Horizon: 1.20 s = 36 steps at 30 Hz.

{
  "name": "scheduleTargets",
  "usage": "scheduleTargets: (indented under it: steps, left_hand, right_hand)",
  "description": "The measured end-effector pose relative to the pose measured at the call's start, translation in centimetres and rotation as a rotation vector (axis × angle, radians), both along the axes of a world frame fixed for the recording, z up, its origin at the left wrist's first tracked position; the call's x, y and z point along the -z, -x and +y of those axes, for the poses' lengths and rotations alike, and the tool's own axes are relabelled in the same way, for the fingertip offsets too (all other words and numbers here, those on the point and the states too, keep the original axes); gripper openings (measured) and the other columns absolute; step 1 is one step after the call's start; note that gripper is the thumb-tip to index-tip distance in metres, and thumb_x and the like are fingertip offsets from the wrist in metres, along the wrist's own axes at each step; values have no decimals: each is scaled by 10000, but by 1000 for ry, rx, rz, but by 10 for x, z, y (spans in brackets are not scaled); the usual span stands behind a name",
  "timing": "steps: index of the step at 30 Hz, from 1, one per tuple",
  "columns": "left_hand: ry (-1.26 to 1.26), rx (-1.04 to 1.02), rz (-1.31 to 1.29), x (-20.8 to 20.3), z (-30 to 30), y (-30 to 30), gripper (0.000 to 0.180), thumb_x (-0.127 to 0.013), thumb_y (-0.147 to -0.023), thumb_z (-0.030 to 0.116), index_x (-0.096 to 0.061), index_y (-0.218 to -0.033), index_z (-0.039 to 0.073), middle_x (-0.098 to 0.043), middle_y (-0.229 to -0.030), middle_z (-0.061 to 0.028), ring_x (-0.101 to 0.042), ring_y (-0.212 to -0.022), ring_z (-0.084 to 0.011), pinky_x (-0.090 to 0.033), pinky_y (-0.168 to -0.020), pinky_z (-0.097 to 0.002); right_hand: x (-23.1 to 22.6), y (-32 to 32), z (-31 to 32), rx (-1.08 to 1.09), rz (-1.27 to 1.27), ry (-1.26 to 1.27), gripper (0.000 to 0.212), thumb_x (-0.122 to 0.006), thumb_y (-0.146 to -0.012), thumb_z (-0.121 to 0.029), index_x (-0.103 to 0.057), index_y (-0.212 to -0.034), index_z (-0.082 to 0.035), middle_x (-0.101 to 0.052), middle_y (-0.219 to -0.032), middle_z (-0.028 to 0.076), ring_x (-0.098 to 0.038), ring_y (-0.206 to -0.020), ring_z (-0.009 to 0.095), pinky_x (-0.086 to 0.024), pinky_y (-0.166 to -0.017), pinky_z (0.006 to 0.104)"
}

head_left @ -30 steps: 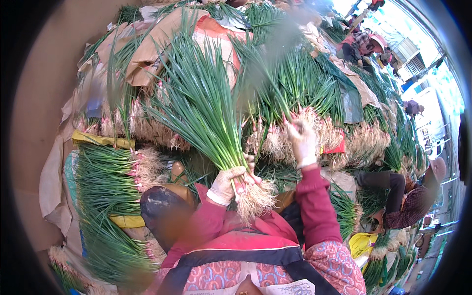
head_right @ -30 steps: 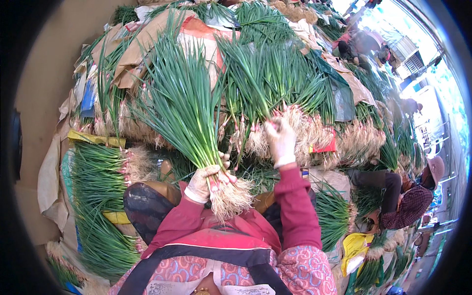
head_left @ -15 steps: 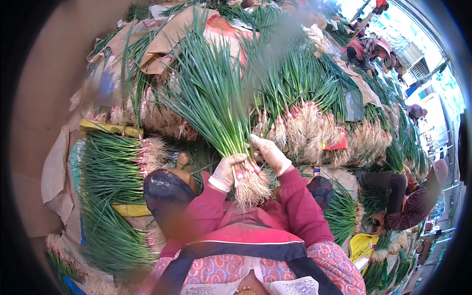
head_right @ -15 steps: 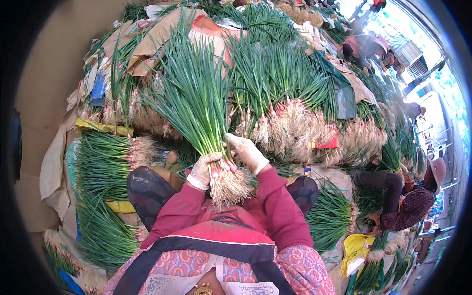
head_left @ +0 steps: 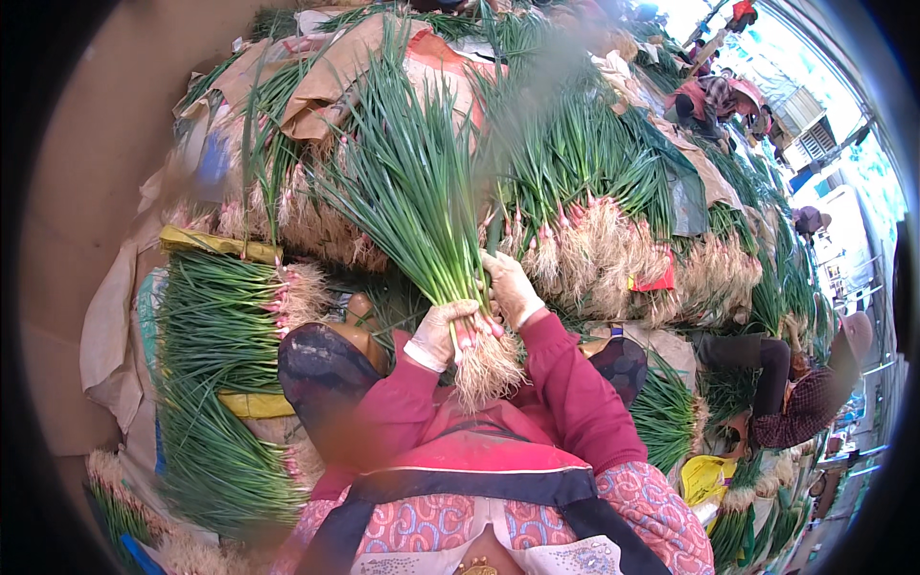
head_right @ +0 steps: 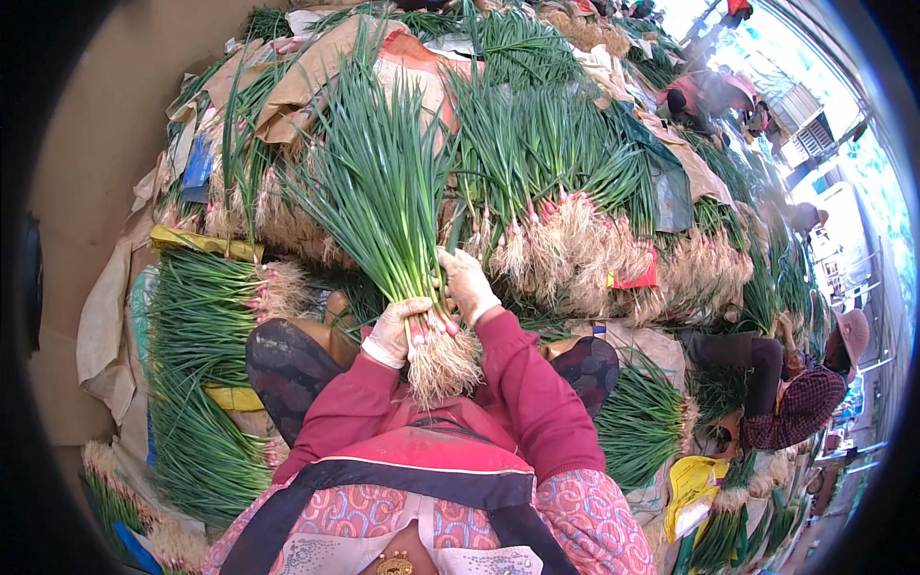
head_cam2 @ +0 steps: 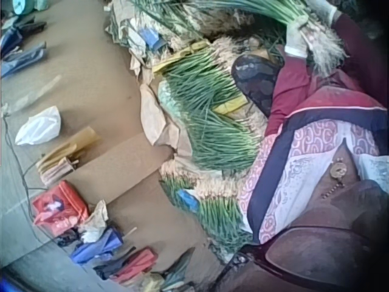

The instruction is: The person cleans a bunch of scallions by hand, removing the outer layers and dirt while sitting on the ground in a processing area.

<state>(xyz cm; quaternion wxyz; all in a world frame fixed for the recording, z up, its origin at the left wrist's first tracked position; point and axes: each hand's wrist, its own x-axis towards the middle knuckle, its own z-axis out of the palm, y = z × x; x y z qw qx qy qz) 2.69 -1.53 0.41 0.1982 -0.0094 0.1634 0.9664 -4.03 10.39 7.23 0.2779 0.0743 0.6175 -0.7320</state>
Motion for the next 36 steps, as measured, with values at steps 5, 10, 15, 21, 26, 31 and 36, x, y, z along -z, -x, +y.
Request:
scheduleTargets:
  steps: [5, 10, 15, 21, 26, 31, 36]
  left_hand:
    - [57, -46, -7, -3, 0, 1, 297, -531, -809, 80, -502, -1075, -51, -624, -785, -221, -635, -730, -359, -525, -723, -447]
    - [246, -21, 17, 20, -1, 11, 228, -535, -812, 118, -559, -901, -91, -619, -766, -242, -637, -727, -349, -532, -710, -409]
    - [30, -28, -49, -35, 3, -7, 309, -565, -784, 41, -493, -1079, -16, -612, -816, -157, -645, -717, -298, -540, -673, -410]
    - [-38, 43, 23, -22, 1, 1, 516, -542, -809, 108, -391, -1275, -52, -617, -815, -181, -630, -746, -354, -507, -733, -467]
    - [16, 20, 83, -15, -2, 2, 554, -522, -809, 117, -347, -1302, -66, -632, -840, -188, -641, -772, -319, -477, -847, -374]
    - [-26, 48, -5, -18, 9, 10, 501, -592, -756, 105, -458, -1218, -36, -619, -910, -164, -631, -756, -257, -498, -795, -397]
    - [-77, 89, 27, -21, -2, 5, 499, -578, -762, 85, -444, -1224, -48, -614, -867, -131, -611, -780, -236, -516, -742, -390]
  right_hand:
    - [13, 16, -7, -141, 484, -422, 250, -428, -929, -241, -574, -907, -39, -524, -579, 52, -486, -431, 164, -392, -402, 304]
    - [38, 27, -12, -90, 969, -1189, 274, -445, -902, -211, -583, -1014, -3, -606, -700, 170, -602, -615, 283, -480, -600, 382]
    - [68, 57, 42, 337, 834, -934, 314, -409, -908, -241, -618, -836, -18, -614, -715, 168, -607, -667, 308, -480, -641, 395]
    - [20, 22, 59, -637, 507, -1360, 528, -461, -853, -525, -640, -1016, -56, -642, -932, 183, -621, -875, 322, -474, -805, 389]
    - [-33, 43, 55, -32, 576, -1224, 426, -537, -840, -439, -619, -1043, -73, -656, -916, 136, -627, -870, 299, -478, -786, 368]
    - [-1, 93, 88, -38, 544, -1629, 307, -562, -845, -326, -620, -1004, -70, -653, -921, 143, -623, -865, 301, -474, -772, 380]
    - [-21, 57, 80, 8, 535, -943, 249, -517, -902, -255, -645, -914, -42, -615, -645, 72, -598, -607, 134, -480, -586, 281]
